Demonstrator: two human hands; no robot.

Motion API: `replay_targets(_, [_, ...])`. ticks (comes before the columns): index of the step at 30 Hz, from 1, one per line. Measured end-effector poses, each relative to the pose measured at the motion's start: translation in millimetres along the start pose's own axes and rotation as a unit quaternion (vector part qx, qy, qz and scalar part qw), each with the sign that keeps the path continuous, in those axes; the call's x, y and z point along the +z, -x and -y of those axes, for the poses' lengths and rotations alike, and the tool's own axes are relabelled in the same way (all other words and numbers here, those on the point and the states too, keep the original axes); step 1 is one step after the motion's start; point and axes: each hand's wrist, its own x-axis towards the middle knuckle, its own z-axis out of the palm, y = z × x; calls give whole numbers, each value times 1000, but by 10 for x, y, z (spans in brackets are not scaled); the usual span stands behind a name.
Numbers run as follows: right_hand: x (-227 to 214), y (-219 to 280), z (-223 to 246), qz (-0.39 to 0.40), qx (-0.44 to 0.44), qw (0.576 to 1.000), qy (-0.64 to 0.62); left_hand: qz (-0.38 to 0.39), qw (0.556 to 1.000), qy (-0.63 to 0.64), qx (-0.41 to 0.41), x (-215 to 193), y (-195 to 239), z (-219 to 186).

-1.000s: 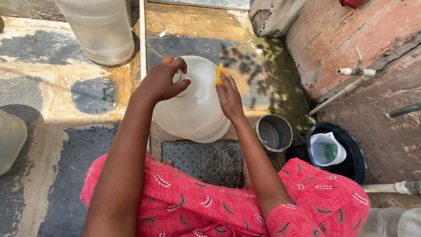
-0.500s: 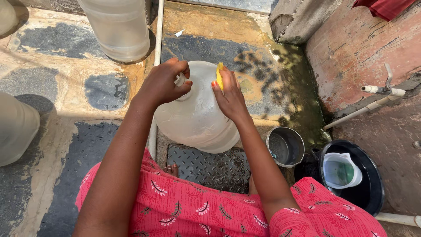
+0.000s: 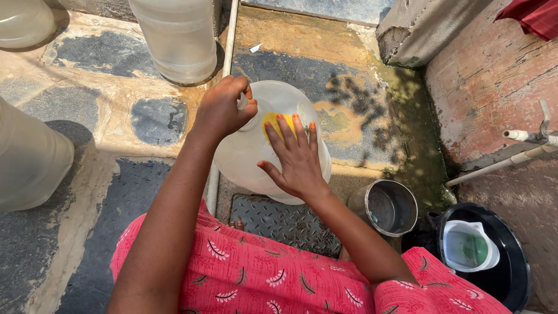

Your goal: The person uses a sponge to scrub the exterior of several large plastic water jugs.

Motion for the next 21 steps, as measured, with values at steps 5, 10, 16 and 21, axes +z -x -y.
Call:
replay_targets(5, [177,251,-310,-62,102,990,-70,29,1000,-2,2,41,0,19])
replay_targets(10, [321,220,-695,-131,142,956,-222,1,1000,-15,4,56,-55,-19])
replay_targets(16, [284,318,-592,-113,71,959,-249,5,999,-3,50,73,-11,-53])
replay_targets(21, [434,374,-657,-119,126,952,-251,12,999,-17,39,119,-38,-112])
